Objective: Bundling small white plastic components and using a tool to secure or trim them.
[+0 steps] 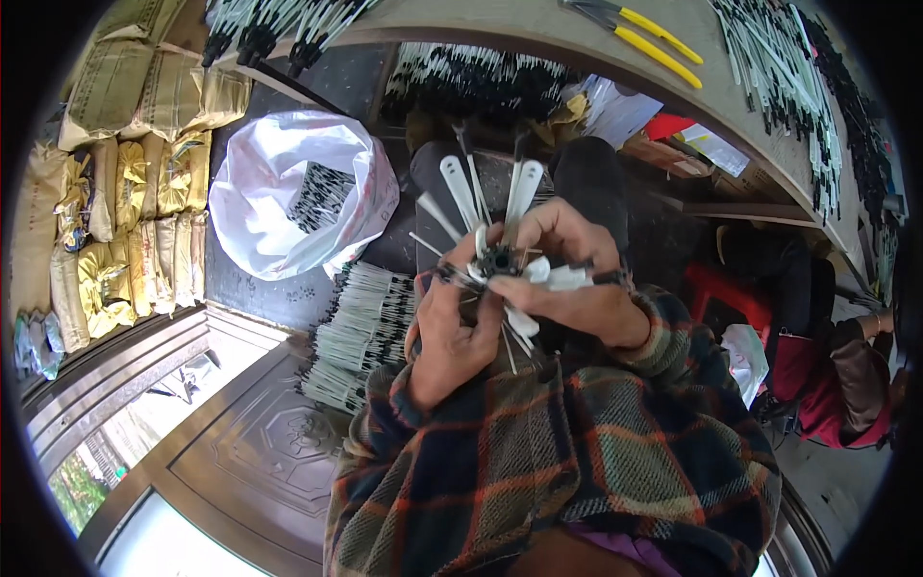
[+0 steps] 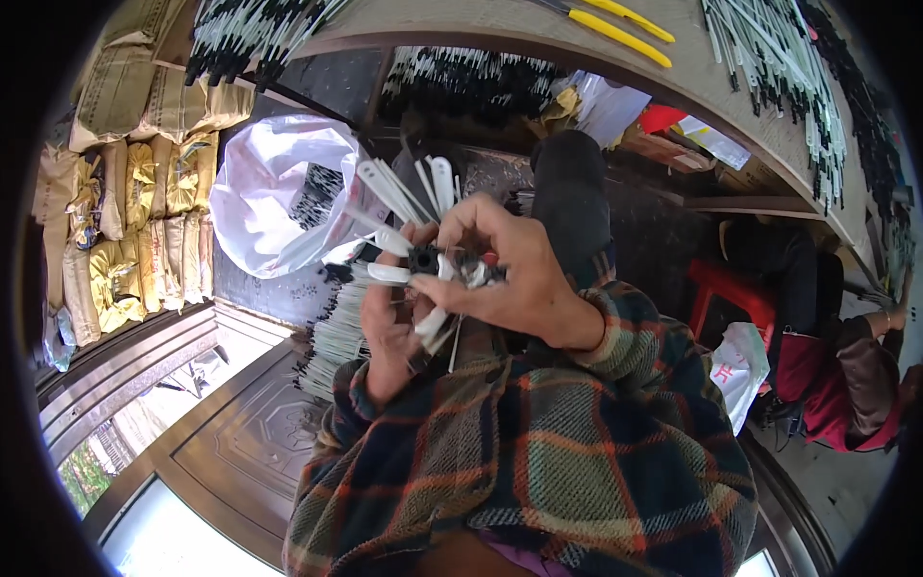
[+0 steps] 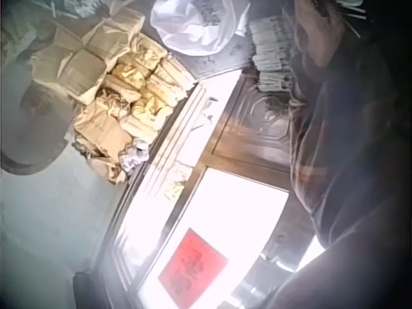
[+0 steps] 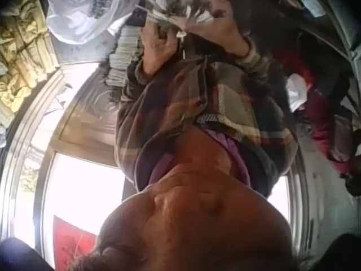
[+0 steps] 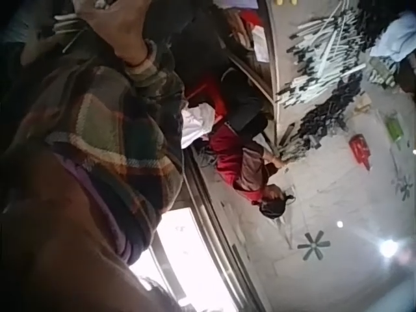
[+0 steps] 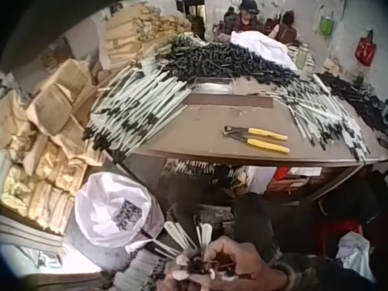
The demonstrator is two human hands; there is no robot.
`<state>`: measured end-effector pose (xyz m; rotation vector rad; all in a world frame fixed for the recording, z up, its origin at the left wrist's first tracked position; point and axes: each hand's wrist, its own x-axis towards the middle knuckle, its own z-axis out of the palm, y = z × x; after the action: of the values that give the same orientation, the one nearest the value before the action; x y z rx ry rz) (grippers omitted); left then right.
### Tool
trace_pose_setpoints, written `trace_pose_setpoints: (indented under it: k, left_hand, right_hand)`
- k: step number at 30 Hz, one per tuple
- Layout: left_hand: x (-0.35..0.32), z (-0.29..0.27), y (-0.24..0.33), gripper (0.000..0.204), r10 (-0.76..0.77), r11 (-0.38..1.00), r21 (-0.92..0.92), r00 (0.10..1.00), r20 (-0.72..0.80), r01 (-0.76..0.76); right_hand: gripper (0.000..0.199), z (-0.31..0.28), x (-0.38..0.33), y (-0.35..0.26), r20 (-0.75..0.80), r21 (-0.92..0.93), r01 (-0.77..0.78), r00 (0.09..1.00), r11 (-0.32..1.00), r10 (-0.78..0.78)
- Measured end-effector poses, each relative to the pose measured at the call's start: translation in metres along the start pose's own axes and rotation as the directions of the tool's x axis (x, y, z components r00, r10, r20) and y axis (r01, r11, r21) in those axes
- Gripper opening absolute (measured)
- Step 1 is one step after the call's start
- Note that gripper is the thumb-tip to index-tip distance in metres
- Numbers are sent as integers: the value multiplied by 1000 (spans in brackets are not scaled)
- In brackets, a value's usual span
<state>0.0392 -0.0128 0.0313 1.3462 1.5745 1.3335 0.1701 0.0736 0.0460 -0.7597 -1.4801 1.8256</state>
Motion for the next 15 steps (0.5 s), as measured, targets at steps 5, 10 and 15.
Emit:
trace_pose_setpoints:
  k: [5,10,15]
  left_hand:
    - [9,-11,4,34,220,973,35,962,160,-228]
    - [8,0,-4,31,189,982,-1,972,142,-190]
    - [4,2,-2,37,90,995,36,984,153,-97]
  right_hand:
    - [31,-6,-11,2,2,-75,94,996,993,-94]
    - [37,-11,-21,4,-32,-214,28,999,976,-35]
    - [41,-11,-18,9,-70,36,-42,997,998,44]
